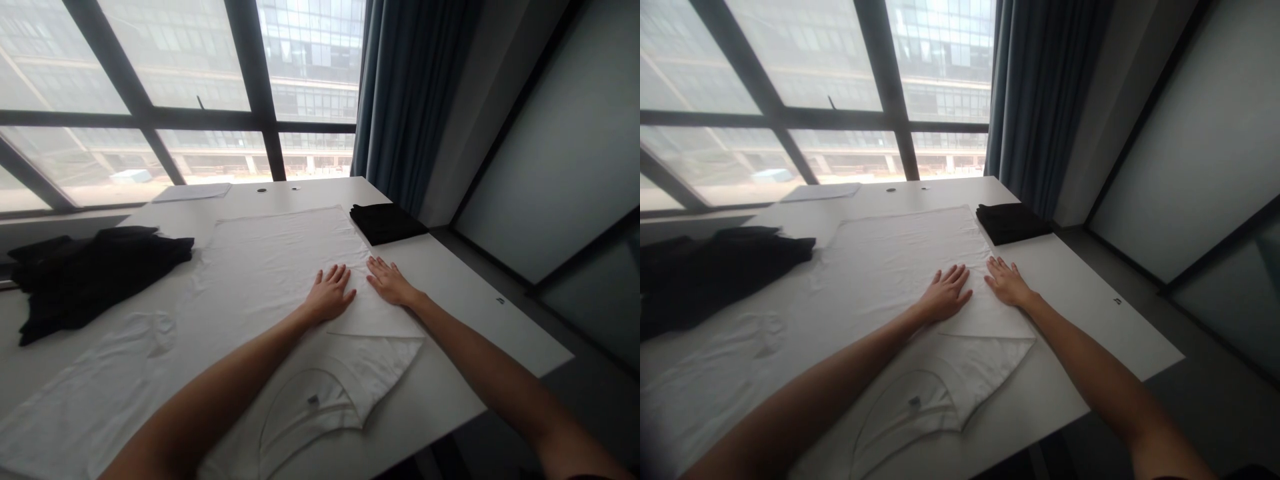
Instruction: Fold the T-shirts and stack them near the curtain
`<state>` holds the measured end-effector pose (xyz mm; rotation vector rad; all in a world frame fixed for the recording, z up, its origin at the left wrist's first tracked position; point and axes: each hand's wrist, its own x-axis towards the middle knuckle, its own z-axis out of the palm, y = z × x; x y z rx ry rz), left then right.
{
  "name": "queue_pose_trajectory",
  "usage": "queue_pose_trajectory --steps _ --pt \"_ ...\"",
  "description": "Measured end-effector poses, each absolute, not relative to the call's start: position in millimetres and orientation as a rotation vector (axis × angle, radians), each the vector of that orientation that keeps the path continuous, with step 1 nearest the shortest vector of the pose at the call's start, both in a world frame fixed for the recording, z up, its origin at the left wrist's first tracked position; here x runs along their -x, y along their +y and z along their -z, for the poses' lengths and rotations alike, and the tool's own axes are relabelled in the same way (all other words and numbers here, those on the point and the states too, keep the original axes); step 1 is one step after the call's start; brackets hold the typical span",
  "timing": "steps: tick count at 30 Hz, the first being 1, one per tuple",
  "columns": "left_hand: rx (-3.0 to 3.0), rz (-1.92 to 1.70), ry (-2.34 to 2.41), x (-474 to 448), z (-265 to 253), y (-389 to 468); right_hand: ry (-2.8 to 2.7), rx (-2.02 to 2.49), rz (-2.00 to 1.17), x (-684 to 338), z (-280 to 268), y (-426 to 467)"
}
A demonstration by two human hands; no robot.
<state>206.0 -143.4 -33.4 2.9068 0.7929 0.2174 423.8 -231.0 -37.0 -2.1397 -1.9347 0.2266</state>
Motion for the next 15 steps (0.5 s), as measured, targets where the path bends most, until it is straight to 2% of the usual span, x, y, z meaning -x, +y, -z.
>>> queue_pose_trajectory --steps 8,15 --pt "-2.902 -0.202 0.804 -206.2 33.7 -143.0 -1.687 2.140 -0.039 -428.6 34.1 -228.5" --pt "-2.905 -0.262 0.791 -205.6 21.8 -148.6 -1.854 2.118 -0.218 -426.9 34.8 -230.2"
